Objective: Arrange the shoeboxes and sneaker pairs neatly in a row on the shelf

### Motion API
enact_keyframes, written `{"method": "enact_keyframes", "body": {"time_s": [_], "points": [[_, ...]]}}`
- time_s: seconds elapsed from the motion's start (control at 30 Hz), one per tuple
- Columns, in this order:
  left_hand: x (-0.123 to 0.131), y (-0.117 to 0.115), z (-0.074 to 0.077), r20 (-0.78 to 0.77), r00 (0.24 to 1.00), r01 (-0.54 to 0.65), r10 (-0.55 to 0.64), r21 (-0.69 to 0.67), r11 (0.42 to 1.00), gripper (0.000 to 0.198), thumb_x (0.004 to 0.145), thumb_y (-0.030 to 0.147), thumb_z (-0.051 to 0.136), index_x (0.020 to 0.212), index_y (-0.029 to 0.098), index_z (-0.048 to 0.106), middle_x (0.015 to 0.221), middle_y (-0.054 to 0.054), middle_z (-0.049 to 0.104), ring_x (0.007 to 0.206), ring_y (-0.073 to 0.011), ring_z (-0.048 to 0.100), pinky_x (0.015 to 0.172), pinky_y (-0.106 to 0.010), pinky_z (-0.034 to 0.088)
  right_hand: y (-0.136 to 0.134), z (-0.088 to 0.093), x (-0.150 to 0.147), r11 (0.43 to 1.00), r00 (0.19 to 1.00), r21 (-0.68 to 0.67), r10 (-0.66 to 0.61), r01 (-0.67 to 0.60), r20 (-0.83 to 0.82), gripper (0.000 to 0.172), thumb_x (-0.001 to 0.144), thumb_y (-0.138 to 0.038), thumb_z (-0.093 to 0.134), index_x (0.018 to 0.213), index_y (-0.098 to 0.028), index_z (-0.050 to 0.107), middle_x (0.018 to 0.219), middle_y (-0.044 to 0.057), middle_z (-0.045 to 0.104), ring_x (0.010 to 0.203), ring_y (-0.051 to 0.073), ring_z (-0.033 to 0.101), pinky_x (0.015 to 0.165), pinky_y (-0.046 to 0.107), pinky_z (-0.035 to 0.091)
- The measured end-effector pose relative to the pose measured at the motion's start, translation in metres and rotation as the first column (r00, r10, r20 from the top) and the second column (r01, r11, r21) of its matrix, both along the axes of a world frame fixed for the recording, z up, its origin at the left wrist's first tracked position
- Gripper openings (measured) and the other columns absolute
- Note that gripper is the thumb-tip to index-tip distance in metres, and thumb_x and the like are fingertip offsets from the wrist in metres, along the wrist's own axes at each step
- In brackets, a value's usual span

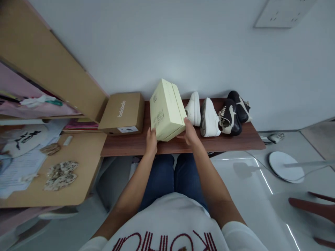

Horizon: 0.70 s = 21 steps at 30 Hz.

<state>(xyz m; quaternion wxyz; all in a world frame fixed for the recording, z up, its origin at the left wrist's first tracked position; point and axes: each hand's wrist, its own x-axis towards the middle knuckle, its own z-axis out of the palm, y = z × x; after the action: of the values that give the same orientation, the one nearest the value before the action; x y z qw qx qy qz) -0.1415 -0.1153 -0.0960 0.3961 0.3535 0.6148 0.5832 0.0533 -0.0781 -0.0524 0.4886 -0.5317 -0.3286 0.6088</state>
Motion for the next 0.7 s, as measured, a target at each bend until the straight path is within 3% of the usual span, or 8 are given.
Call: {"method": "enact_keyframes", "body": {"time_s": [0.13, 0.23, 0.3, 0.43, 0.53, 0.6, 0.63, 0.7], "points": [[-0.018, -0.003, 0.008, -0.029, 0.993, -0.111, 0.113, 0.055, 0.992, 0.067, 0.094, 0.049, 0.069, 0.153, 0.023, 0.051, 0.16, -0.013, 0.053, 0.147, -0.0272, 0.051, 0.126, -0.042, 0.037, -0.012, -0.023, -0.014, 0.993, 0.97, 0.073, -0.103, 0.089, 0.22, 0.062, 0.09, -0.069, 0.054, 0.131, -0.025, 0.066, 0.121, 0.009, 0.075, 0.113, 0.029, 0.068, 0.103, 0.058, 0.055], [-0.022, -0.004, 0.013, -0.051, 0.997, -0.043, 0.049, 0.112, 0.993, 0.064, 0.092, 0.045, 0.072, 0.15, 0.024, 0.055, 0.157, -0.012, 0.056, 0.144, -0.0268, 0.054, 0.124, -0.041, 0.039, -0.024, -0.034, -0.019, 0.986, 0.926, 0.159, -0.098, 0.041, 0.364, 0.072, 0.091, -0.077, 0.046, 0.12, -0.017, 0.072, 0.126, 0.015, 0.074, 0.124, 0.034, 0.064, 0.114, 0.055, 0.046], [-0.016, -0.002, 0.012, -0.044, 0.999, 0.009, -0.003, 0.13, 0.991, 0.064, 0.092, 0.047, 0.072, 0.149, 0.024, 0.056, 0.157, -0.011, 0.056, 0.144, -0.0268, 0.055, 0.124, -0.041, 0.039, -0.027, -0.038, -0.019, 0.974, 0.902, 0.226, -0.111, 0.015, 0.418, 0.076, 0.091, -0.08, 0.045, 0.127, -0.017, 0.069, 0.135, 0.016, 0.07, 0.131, 0.034, 0.061, 0.118, 0.052, 0.042], [-0.006, -0.003, 0.007, -0.037, 0.995, 0.101, -0.097, 0.144, 0.984, 0.067, 0.092, 0.055, 0.07, 0.15, 0.026, 0.055, 0.16, -0.011, 0.053, 0.148, -0.027, 0.05, 0.126, -0.043, 0.036, -0.031, -0.027, -0.011, 0.957, 0.847, 0.29, -0.148, -0.008, 0.511, 0.079, 0.089, -0.077, 0.052, 0.14, -0.017, 0.06, 0.142, 0.018, 0.065, 0.137, 0.035, 0.056, 0.12, 0.054, 0.039], [-0.033, -0.02, 0.006, -0.045, 0.984, 0.177, -0.172, 0.166, 0.97, 0.071, 0.09, 0.062, 0.069, 0.15, 0.028, 0.053, 0.162, -0.012, 0.051, 0.151, -0.0287, 0.046, 0.126, -0.047, 0.035, -0.05, 0.001, -0.013, 0.916, 0.726, 0.402, -0.285, 0.014, 0.626, 0.077, 0.093, -0.069, 0.051, 0.146, -0.014, 0.054, 0.154, 0.024, 0.051, 0.148, 0.038, 0.044, 0.124, 0.061, 0.031], [-0.076, -0.033, 0.006, -0.103, 0.992, 0.092, -0.071, 0.213, 0.973, 0.073, 0.091, 0.063, 0.067, 0.152, 0.027, 0.049, 0.165, -0.013, 0.046, 0.156, -0.0281, 0.039, 0.128, -0.045, 0.031, -0.067, 0.021, -0.032, 0.84, 0.65, 0.542, -0.42, 0.015, 0.633, 0.075, 0.096, -0.063, 0.051, 0.154, -0.016, 0.046, 0.165, 0.024, 0.038, 0.156, 0.036, 0.031, 0.127, 0.06, 0.024], [-0.102, -0.038, 0.006, -0.142, 0.985, -0.055, 0.093, 0.254, 0.966, 0.073, 0.094, 0.063, 0.064, 0.154, 0.026, 0.046, 0.167, -0.014, 0.042, 0.159, -0.0271, 0.033, 0.131, -0.042, 0.026, -0.073, 0.029, -0.048, 0.812, 0.676, 0.584, -0.421, -0.016, 0.604, 0.072, 0.098, -0.061, 0.05, 0.156, -0.019, 0.043, 0.166, 0.021, 0.037, 0.157, 0.033, 0.031, 0.128, 0.059, 0.026], [-0.156, -0.038, 0.007, -0.175, 0.9, -0.348, 0.399, 0.263, 0.9, 0.068, 0.103, 0.06, 0.048, 0.156, 0.019, 0.038, 0.17, -0.017, 0.035, 0.163, -0.0264, 0.021, 0.133, -0.042, 0.014, -0.073, 0.037, -0.094, 0.822, 0.825, 0.538, -0.168, -0.185, 0.54, 0.068, 0.099, -0.061, 0.047, 0.158, -0.027, 0.041, 0.164, 0.015, 0.042, 0.155, 0.03, 0.037, 0.126, 0.057, 0.031]]}}
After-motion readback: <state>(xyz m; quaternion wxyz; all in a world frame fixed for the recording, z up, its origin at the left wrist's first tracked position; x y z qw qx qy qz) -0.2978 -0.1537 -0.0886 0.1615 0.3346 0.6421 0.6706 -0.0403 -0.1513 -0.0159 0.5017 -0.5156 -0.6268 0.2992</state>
